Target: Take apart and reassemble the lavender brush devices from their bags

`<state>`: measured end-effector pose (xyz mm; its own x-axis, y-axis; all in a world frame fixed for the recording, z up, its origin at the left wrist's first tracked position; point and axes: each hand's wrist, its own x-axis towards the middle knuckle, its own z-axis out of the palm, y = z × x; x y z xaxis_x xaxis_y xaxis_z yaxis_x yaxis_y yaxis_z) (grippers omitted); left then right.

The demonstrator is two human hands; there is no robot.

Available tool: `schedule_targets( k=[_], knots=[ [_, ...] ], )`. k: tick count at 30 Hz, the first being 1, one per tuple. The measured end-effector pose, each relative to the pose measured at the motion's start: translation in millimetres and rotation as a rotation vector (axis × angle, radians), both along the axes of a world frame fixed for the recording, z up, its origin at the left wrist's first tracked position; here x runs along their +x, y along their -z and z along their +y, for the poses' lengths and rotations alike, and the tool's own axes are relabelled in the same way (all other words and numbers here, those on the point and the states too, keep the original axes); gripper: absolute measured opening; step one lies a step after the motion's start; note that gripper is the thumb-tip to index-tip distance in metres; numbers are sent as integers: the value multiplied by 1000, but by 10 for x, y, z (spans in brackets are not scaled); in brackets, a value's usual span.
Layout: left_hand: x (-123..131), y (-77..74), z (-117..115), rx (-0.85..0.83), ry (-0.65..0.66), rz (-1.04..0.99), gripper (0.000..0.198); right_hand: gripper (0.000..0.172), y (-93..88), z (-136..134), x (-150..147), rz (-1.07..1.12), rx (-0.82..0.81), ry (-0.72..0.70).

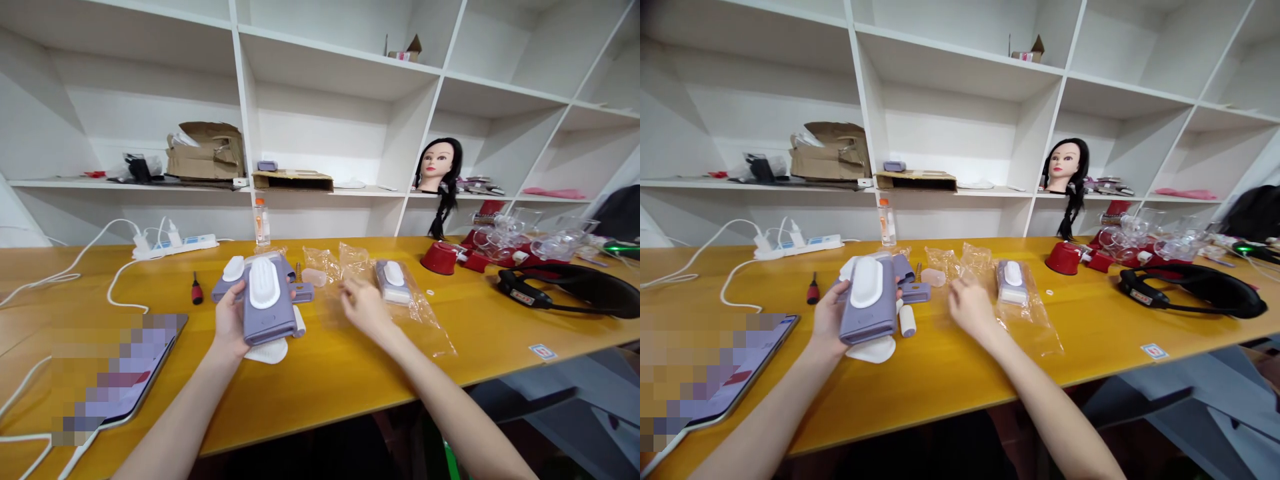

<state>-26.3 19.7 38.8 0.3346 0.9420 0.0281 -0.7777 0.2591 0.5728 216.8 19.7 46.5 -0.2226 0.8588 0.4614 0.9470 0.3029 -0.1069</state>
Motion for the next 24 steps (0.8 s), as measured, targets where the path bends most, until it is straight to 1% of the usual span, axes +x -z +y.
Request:
schedule_targets(
  k=[1, 2, 3, 4, 6, 8, 11, 14, 18, 20, 22, 24],
  knots=[
    [23, -6, -18, -19, 28, 25, 58, 26, -28, 58, 138, -29, 32, 113],
    [49, -11, -35, -35, 55, 49, 58, 28, -41, 122, 259, -96, -1, 212],
    [76, -13, -51, -48, 82, 72, 58, 28, -35, 189, 357, -185, -74, 274],
    [106, -11, -66, -60, 110, 95, 56, 26, -11, 253, 429, -211, -108, 286],
    [168, 4, -90, -82, 163, 139, 53, 25, 80, 365, 495, -243, -141, 276],
    [229, 32, -105, -104, 207, 175, 50, 22, 191, 441, 488, -253, -158, 266],
    [316, 80, -118, -127, 261, 215, 51, 26, 303, 486, 442, -235, -151, 279],
    [394, 113, -130, -141, 317, 256, 53, 27, 312, 476, 419, -186, -112, 275],
    [481, 117, -164, -140, 413, 276, 53, 25, 256, 445, 386, -84, -80, 228],
    [525, 99, -181, -140, 467, 282, 53, 22, 239, 438, 366, -23, -82, 175],
    [576, 74, -189, -131, 492, 270, 52, 17, 240, 442, 355, 42, -97, 98],
    [633, 55, -186, -109, 516, 224, 50, 17, 257, 458, 364, 113, -120, 21]
  ],
)
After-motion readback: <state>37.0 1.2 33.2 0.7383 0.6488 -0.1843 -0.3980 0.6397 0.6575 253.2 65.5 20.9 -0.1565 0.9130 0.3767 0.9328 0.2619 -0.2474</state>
